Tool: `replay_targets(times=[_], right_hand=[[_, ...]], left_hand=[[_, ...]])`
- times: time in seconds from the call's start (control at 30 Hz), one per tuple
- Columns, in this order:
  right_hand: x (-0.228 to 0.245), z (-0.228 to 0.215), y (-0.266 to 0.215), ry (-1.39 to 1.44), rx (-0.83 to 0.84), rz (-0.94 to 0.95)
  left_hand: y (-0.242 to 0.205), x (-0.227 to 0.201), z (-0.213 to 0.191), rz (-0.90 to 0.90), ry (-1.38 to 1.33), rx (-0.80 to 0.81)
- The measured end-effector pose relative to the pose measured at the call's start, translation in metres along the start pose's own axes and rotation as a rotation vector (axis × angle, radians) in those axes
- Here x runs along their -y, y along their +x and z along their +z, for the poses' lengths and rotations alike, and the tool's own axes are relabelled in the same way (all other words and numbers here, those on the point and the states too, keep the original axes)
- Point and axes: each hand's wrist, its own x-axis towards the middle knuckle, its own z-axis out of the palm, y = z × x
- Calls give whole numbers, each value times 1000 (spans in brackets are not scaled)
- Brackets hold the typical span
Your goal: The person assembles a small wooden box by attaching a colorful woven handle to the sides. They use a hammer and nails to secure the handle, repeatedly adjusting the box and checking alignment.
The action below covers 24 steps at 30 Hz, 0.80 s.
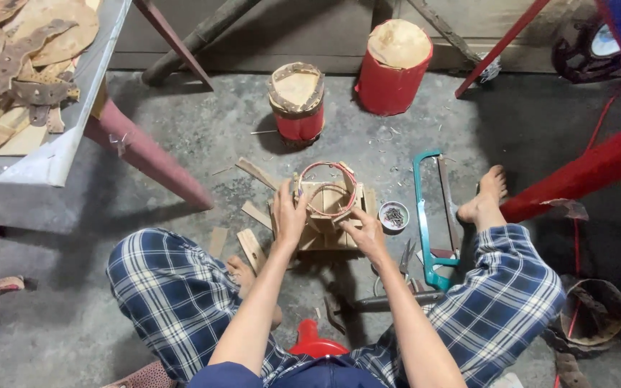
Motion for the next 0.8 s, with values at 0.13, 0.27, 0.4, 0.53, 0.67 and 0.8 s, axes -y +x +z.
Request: replay_targets(times=[0.13,0.27,0.4,0.53,0.67,0.8], right_hand=[[0,-5,3,13,-19,59],[-10,-5,5,43,-81,93],[-20,2,11,45,-96,127],[-7,2,10,39,-129,72],[-6,3,10,-18,-164,21],[-11,4,11,-11,-175,-4]], left_hand=[[18,29,3,199,154,154],[24,28,1,416,346,485],[45,70,14,677,458,528],[57,59,6,748,438,488],[65,47,-1,793,439,510],[69,51,7,823,355,546]])
